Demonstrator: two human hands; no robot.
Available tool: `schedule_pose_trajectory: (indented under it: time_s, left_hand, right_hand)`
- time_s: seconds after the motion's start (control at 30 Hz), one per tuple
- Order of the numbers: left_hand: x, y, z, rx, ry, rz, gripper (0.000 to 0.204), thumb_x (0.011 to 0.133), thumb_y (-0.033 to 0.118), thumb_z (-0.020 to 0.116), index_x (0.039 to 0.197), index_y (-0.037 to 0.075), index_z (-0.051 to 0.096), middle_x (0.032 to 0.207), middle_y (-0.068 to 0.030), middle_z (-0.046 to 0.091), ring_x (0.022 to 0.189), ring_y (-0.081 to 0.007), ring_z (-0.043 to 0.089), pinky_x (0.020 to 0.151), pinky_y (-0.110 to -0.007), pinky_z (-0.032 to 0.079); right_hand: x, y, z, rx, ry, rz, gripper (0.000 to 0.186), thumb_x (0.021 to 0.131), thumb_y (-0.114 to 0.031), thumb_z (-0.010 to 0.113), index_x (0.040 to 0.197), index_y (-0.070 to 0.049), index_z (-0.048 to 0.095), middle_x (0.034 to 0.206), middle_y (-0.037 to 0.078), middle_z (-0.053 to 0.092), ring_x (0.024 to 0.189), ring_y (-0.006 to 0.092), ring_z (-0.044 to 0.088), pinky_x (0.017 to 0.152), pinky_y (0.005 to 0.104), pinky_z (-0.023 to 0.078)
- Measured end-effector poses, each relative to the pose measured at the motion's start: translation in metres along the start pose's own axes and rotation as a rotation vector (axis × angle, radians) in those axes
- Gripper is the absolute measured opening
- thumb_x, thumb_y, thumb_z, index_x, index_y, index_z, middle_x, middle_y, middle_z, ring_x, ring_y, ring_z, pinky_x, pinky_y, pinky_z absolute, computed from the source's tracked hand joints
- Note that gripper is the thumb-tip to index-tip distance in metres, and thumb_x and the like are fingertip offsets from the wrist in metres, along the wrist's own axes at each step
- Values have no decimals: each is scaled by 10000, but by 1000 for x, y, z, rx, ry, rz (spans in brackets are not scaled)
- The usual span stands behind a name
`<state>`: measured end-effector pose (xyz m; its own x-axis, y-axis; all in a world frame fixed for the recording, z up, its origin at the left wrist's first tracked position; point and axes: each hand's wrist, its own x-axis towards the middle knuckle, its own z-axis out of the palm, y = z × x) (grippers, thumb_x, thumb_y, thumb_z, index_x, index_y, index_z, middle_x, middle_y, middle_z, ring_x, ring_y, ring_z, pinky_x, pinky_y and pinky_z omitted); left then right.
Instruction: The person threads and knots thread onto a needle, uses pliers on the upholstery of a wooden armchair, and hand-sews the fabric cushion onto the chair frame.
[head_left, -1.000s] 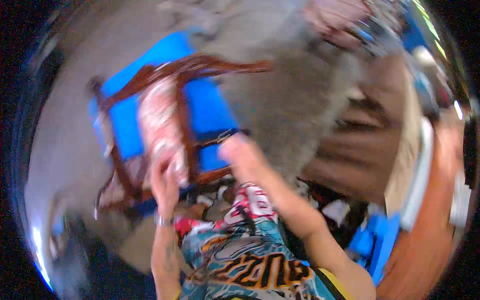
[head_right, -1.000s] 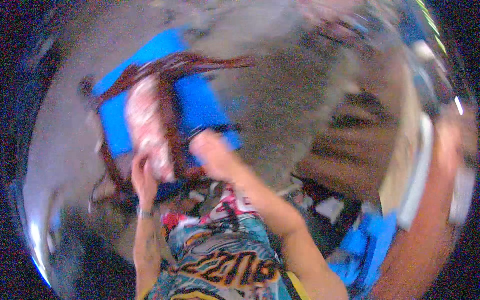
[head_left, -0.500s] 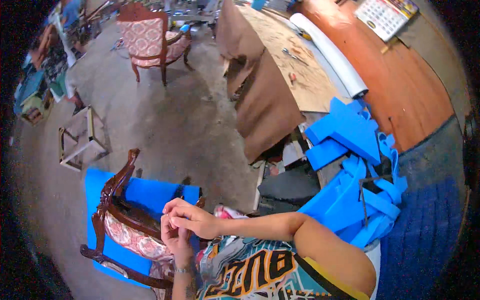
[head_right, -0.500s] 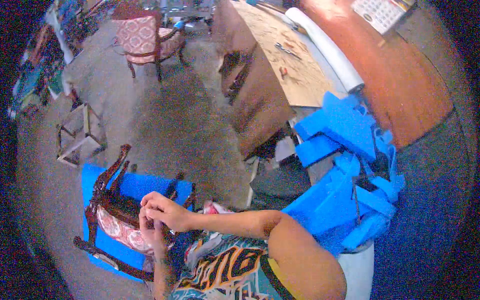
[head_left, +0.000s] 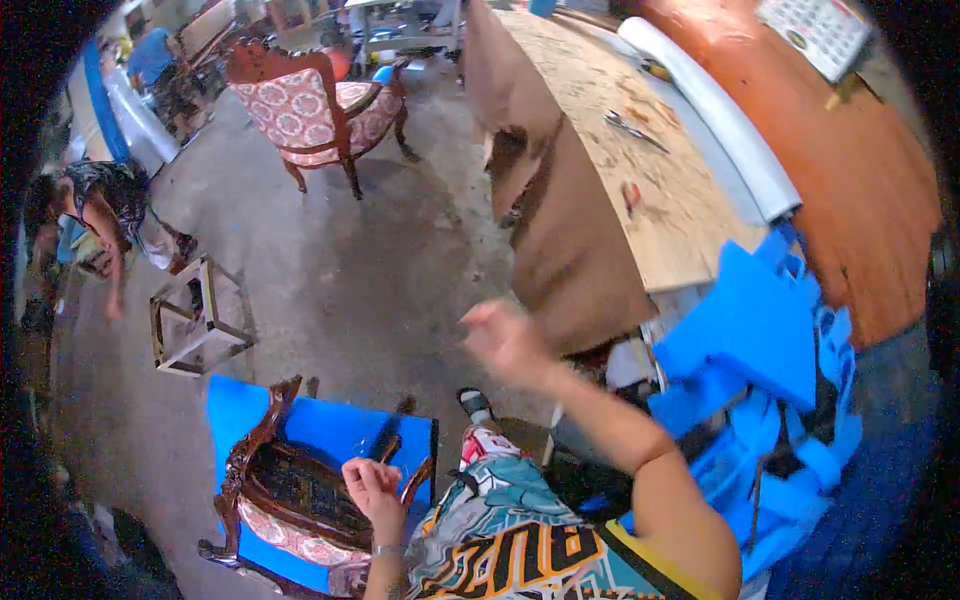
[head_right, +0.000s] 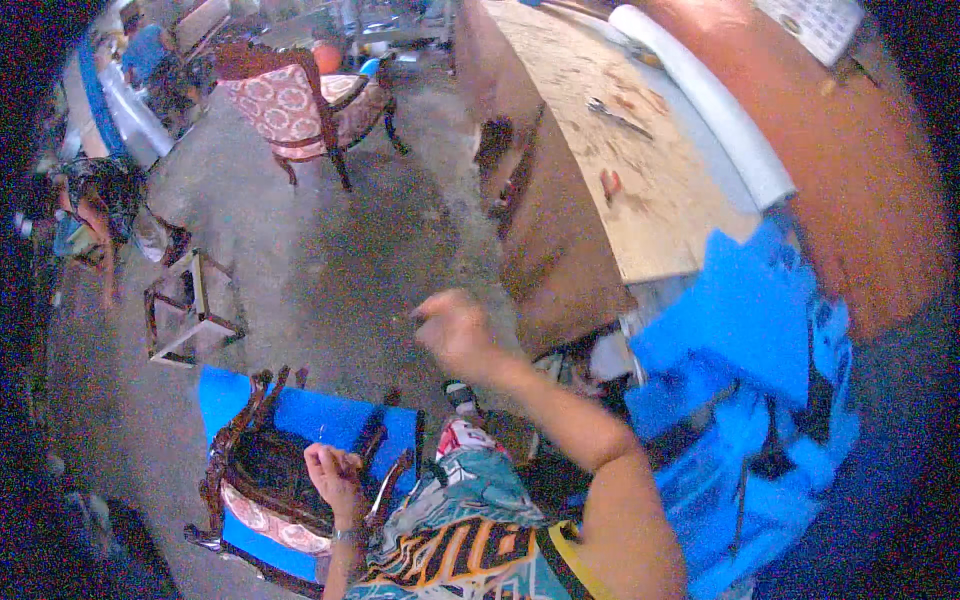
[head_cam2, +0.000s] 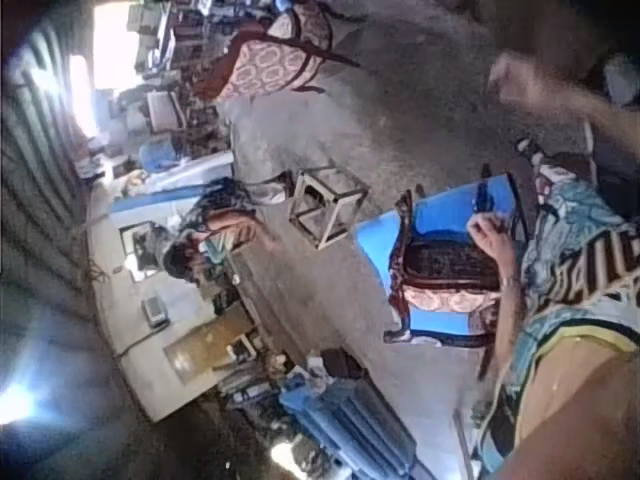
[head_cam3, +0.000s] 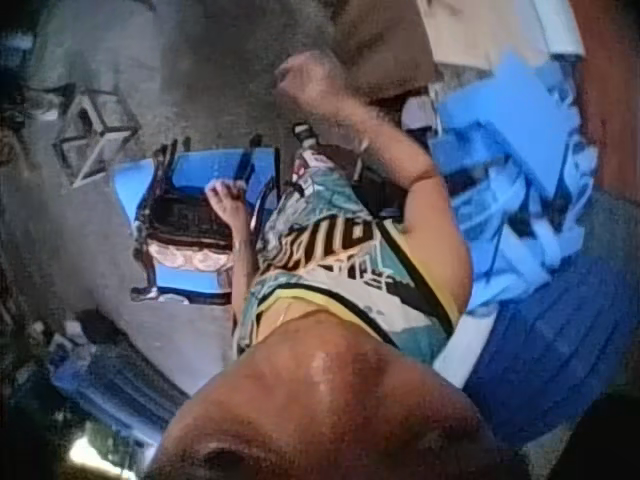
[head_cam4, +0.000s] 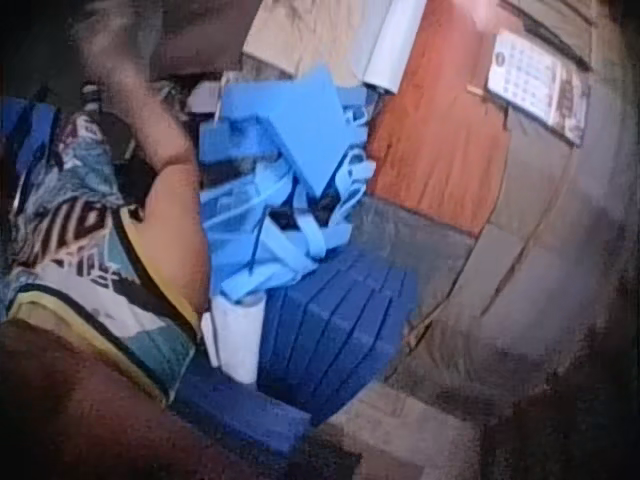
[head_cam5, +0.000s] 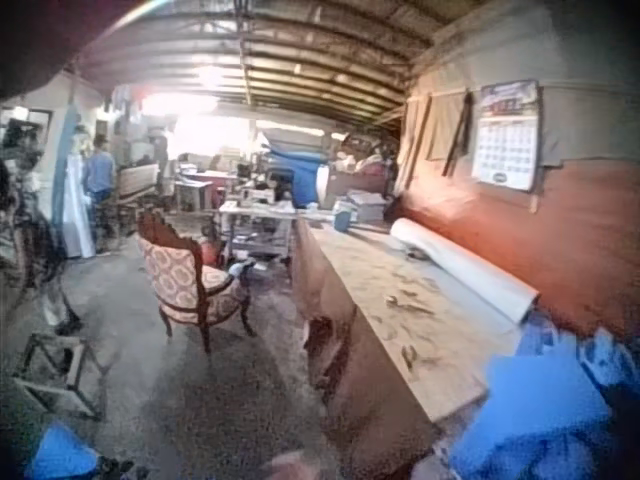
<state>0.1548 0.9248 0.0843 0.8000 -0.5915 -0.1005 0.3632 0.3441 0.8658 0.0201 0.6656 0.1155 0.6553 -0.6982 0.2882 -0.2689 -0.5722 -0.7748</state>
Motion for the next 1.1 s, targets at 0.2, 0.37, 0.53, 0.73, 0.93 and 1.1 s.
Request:
schedule_pose_trajectory:
  time_s: [0.2, 0.37, 0.53, 0.73, 0.93, 1.1]
  left_hand:
    - [32, -13, -10, 596, 317, -89, 114, 929, 193, 451, 875, 100, 414, 625, 46, 383, 493, -25, 336, 428, -177, 276]
    - [14, -13, -66, 836, 612, -22, 108, 924, 180, 451, 881, 82, 436, 626, 35, 382, 532, -41, 358, 459, -195, 300]
    - [-43, -12, -130, 1502, 706, 60, 165, 911, 190, 440, 885, 30, 468, 673, -95, 469, 607, -199, 466, 568, -332, 385]
    - [-106, 5, -197, 1277, 940, -216, 181, 893, 184, 444, 864, 7, 469, 739, -178, 537, 669, -337, 529, 625, -406, 423]
    - [-186, 4, -262, 1296, 1104, -117, 169, 891, 178, 472, 896, 8, 473, 727, -176, 536, 654, -288, 536, 628, -369, 431]
    - [-270, 0, -289, 1276, 1351, -243, 160, 894, 182, 478, 893, 21, 479, 724, -163, 542, 656, -290, 536, 640, -382, 432]
  right_hand:
    - [130, 287, -251, -926, 5, 665, 469, 891, -205, 387, 1336, -64, 344, 1392, 167, 299, 1313, 239, 242, 1081, 325, 161]
    - [127, 361, -287, -743, 69, 689, 453, 928, -289, 273, 1379, -244, 260, 1416, 79, 281, 1243, 292, 351, 1006, 410, 289]
    - [139, 390, -297, -336, 225, 744, 446, 921, -357, 339, 1268, -91, 422, 1274, 122, 447, 1161, 278, 423, 982, 388, 306]
    - [139, 423, -325, -274, -8, 384, 267, 883, -257, 486, 1034, -42, 536, 648, 25, 417, 621, 141, 437, 549, 259, 389]
    - [163, 346, -273, -358, 108, 459, 281, 888, -274, 485, 1041, -43, 531, 641, 13, 388, 601, 122, 401, 527, 245, 356]
    - [171, 298, -219, -242, 163, 473, 294, 891, -288, 483, 1047, -43, 526, 634, 4, 365, 585, 107, 372, 508, 233, 329]
